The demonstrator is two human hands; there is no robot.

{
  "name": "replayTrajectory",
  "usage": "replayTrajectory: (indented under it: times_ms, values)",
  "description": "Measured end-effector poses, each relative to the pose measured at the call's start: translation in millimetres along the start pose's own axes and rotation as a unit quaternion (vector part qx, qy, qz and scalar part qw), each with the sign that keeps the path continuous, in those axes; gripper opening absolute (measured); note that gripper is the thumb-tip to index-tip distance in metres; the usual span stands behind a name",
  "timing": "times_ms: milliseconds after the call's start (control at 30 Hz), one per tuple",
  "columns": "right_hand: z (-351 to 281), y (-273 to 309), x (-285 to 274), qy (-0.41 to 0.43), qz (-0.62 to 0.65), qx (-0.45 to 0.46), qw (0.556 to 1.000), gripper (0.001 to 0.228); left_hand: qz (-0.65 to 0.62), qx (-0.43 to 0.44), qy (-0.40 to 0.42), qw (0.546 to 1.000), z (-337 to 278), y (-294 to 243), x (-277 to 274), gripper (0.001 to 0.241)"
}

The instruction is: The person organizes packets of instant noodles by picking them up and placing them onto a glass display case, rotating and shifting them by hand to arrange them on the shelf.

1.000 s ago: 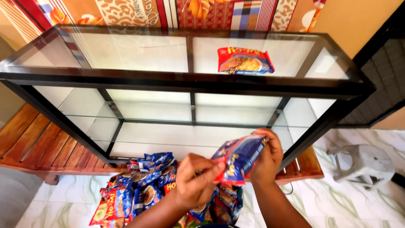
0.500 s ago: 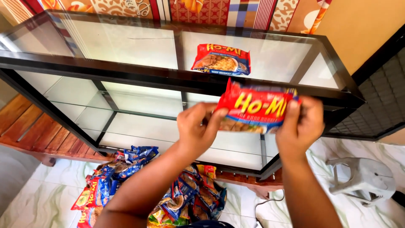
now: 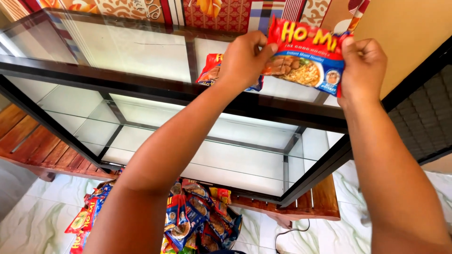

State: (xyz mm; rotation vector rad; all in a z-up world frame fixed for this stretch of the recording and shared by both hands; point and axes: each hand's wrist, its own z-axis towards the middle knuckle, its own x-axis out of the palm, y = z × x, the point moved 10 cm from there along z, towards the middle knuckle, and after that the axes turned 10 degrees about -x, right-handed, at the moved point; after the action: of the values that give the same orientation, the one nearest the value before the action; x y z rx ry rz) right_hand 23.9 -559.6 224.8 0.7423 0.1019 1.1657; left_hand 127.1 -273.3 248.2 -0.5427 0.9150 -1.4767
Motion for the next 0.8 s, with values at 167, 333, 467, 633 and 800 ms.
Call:
replayTrajectory:
  times_ms: [167, 333, 467, 633, 800]
  values:
    - [8, -18, -6, 0.154, -0.430, -0.014, 0.890, 0.021, 0.387, 0.022, 0.108, 0.915, 16, 11, 52, 0.030]
    - [16, -47, -23, 0.225, -0.549, 0.015, 0.805, 0.025, 0.476, 0.007, 0.164, 0.864, 11, 11, 79, 0.039]
    - [13, -62, -23, 0.284, -0.620, 0.021, 0.731, 0.020, 0.509, -0.008, 0.184, 0.841, 14, 25, 94, 0.042]
    - [5, -10, 9, 0.300, -0.618, 0.016, 0.726, 0.034, 0.543, 0.014, 0.175, 0.821, 12, 20, 98, 0.037]
    - [-30, 18, 55, 0.512, -0.406, -0.138, 0.744, 0.059, 0.464, 0.046, 0.238, 0.852, 6, -8, 100, 0.039]
